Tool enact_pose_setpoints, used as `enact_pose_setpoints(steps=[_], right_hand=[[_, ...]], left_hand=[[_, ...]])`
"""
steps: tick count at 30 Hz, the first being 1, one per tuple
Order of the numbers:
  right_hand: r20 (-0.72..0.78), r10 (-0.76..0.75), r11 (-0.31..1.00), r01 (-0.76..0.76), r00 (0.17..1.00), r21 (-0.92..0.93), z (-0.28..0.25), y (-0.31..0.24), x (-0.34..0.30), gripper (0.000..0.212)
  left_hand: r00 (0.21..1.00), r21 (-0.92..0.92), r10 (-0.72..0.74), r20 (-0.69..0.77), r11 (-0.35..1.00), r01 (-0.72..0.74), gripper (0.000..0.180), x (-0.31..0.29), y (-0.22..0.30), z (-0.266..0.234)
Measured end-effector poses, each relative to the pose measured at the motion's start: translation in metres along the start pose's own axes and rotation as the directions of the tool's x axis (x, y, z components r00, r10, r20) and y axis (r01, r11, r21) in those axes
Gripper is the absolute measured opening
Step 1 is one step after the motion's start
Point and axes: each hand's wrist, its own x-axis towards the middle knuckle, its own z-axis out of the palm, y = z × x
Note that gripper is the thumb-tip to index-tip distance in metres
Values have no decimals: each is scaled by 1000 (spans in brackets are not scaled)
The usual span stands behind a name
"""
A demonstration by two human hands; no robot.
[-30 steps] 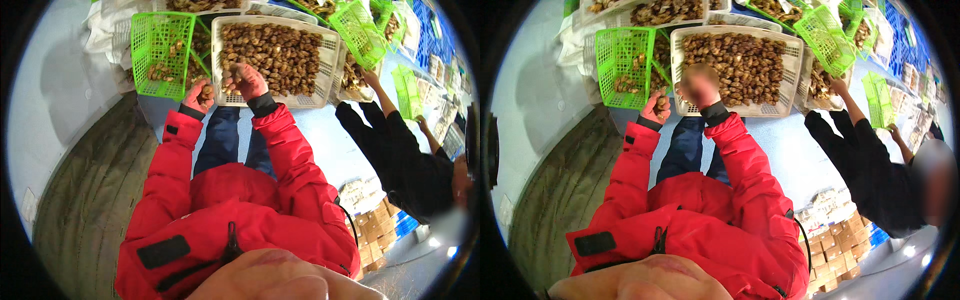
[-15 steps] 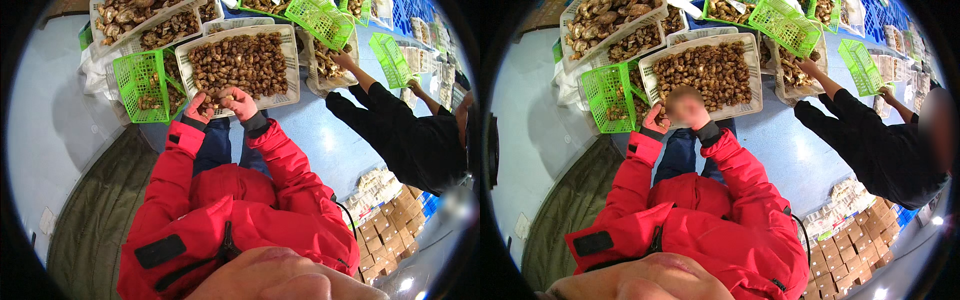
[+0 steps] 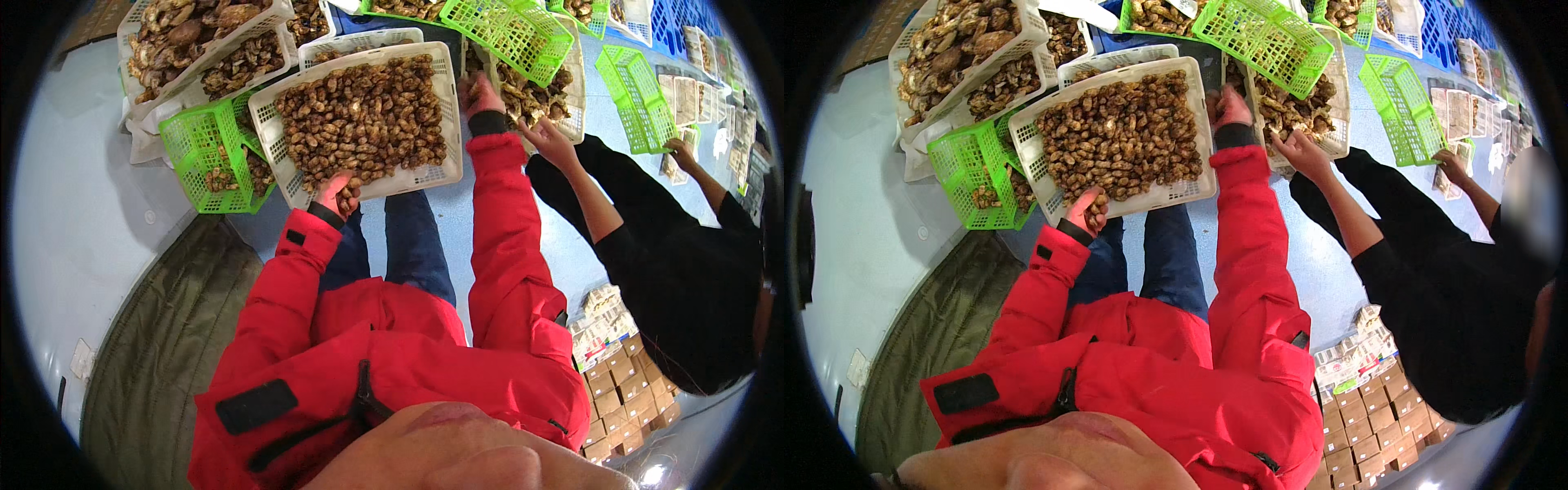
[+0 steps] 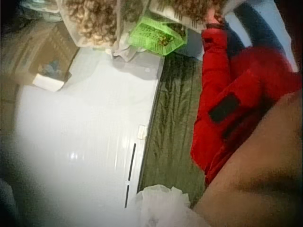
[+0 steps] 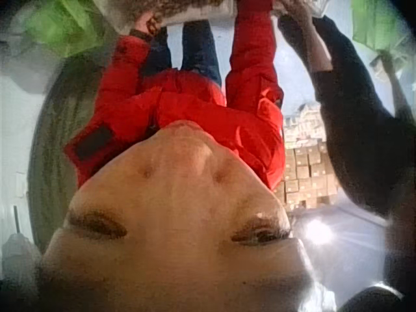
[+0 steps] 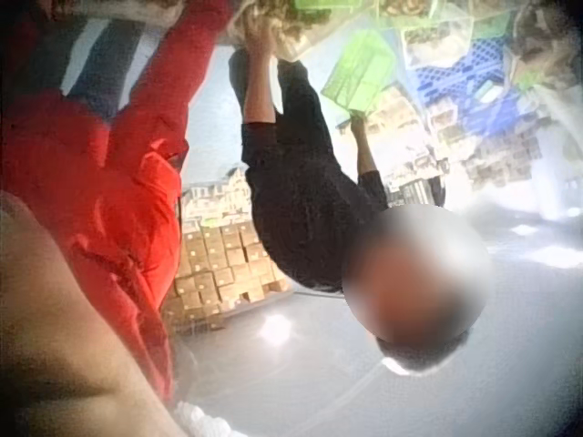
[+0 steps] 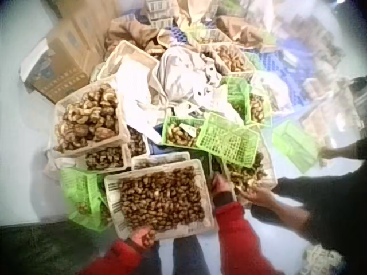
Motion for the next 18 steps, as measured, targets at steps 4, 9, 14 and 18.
enact_pose_setpoints(steps=[4,9,14,18], right_hand=[[26,-35,991,32,999,128,1,-60,87,23],[-77,219,975,-221,973,-15,-6,-38,106,45],[16,36,973,-39,999,226,-30,-79,173,41],[-21,87,972,-80,996,219,-70,-63,176,37]], left_hand=[[1000,-20,22,-21,1000,-23,23,10,-25,21],[974,-45,108,-200,992,-119,18,-3,-34,0],[966,-89,159,-202,980,-179,20,-2,-11,-41],[828,-108,223,-515,941,-321,22,-32,2,-115]])
